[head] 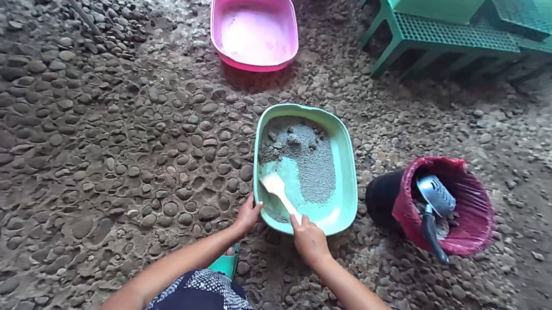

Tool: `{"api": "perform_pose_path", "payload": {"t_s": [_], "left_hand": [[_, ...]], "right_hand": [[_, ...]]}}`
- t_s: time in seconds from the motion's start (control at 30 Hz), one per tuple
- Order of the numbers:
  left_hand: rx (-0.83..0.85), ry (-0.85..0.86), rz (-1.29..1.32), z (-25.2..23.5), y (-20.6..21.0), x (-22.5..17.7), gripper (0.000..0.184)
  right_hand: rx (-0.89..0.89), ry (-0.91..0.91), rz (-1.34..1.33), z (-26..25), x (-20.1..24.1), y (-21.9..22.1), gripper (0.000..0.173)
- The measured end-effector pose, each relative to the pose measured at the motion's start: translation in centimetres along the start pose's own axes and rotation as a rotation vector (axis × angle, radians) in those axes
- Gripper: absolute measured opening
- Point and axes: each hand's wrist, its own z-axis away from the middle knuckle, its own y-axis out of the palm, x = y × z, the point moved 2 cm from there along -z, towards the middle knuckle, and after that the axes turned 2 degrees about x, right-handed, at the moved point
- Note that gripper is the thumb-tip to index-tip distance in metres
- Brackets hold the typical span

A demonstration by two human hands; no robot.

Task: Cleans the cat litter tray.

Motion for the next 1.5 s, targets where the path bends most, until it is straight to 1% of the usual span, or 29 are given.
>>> {"api": "perform_pose_path", "payload": {"t_s": [0.07,0.1,0.13,0.2,0.27,0.3,0.33,0.4,0.53,0.63,0.7,0.73,0.8,0.83,0.9,0.93,1.0,1.1,1.17,1.23,1.33,1.4,1.47,1.5], "left_hand": [[0.025,0.033,0.011,-1.1,-0.2,0.9,0.058],[0.031,0.037,0.026,-1.1,-0.4,1.0,0.057],[0.032,0.028,0.035,-0.7,-0.6,0.6,0.057],[0.021,0.010,0.040,0.0,-0.8,-0.1,0.059],[0.019,0.005,0.009,0.2,-0.5,-0.4,0.061],[0.018,0.002,-0.016,0.2,-0.3,-0.4,0.061],[0.012,-0.005,-0.048,0.2,-0.1,-0.3,0.061],[-0.001,-0.025,-0.136,0.6,0.4,-0.2,0.059],[-0.003,-0.018,-0.156,0.9,0.7,-0.4,0.059],[0.007,-0.017,-0.134,0.9,0.7,0.1,0.061],[0.012,-0.017,-0.114,0.7,0.7,-0.1,0.064],[0.022,-0.030,-0.092,0.6,0.6,0.0,0.069],[0.030,-0.080,-0.086,0.5,0.1,-0.3,0.078],[0.022,-0.112,-0.100,0.5,-0.1,-0.6,0.080],[0.008,-0.172,-0.102,1.0,0.3,-1.5,0.079],[0.016,-0.135,-0.108,0.7,0.1,-0.8,0.082],[0.038,-0.080,-0.123,0.2,-0.4,0.1,0.085],[0.020,-0.086,-0.139,-0.2,-0.6,0.5,0.085],[0.014,-0.102,-0.143,-0.4,-0.7,0.6,0.085],[0.012,-0.096,-0.161,-0.1,-0.6,0.8,0.086],[0.028,-0.073,-0.199,0.0,-0.7,0.9,0.088],[0.034,-0.084,-0.263,0.6,-0.5,-0.7,0.088],[0.006,-0.176,-0.381,2.5,0.3,-4.5,0.084],[-0.012,-0.172,-0.437,2.2,0.1,-5.0,0.082]], "right_hand": [[-0.047,0.038,0.010,-2.6,1.0,-1.8,0.052],[-0.047,0.029,0.012,-2.4,1.2,-2.0,0.052],[-0.027,0.005,0.010,-1.2,0.9,-1.7,0.052],[0.028,-0.036,0.018,3.1,-1.0,0.4,0.055],[0.107,-0.004,0.054,6.6,-2.9,2.5,0.058],[0.126,0.025,0.066,7.0,-3.3,2.8,0.057],[0.142,0.060,0.055,6.5,-3.3,2.5,0.055],[0.128,0.115,-0.022,2.9,-2.1,0.5,0.051],[-0.051,0.174,-0.165,-6.4,0.6,-6.7,0.042],[-0.133,0.230,-0.231,-10.2,1.1,-9.6,0.039],[-0.149,0.236,-0.226,-10.1,0.7,-10.3,0.038],[-0.125,0.228,-0.212,-8.7,0.4,-9.9,0.037],[-0.048,0.220,-0.156,-4.3,-0.6,-7.6,0.039],[-0.002,0.236,-0.110,-2.6,-1.4,-6.0,0.043],[0.043,0.271,-0.032,-1.5,-3.1,-3.9,0.046],[0.043,0.274,-0.041,-2.2,-3.5,-3.9,0.045],[0.002,0.273,-0.126,-5.3,-3.7,-5.5,0.044],[-0.138,0.296,-0.190,-11.4,-3.6,-9.8,0.039],[-0.171,0.308,-0.205,-13.6,-3.4,-11.6,0.038],[-0.143,0.294,-0.186,-12.3,-3.2,-11.0,0.038],[-0.023,0.252,-0.139,-5.2,-3.3,-6.3,0.046],[0.046,0.255,-0.078,-1.8,-3.8,-3.3,0.050],[0.041,0.263,-0.092,-2.2,-4.8,-3.3,0.046],[0.015,0.264,-0.130,-3.6,-5.2,-4.2,0.044]]}}
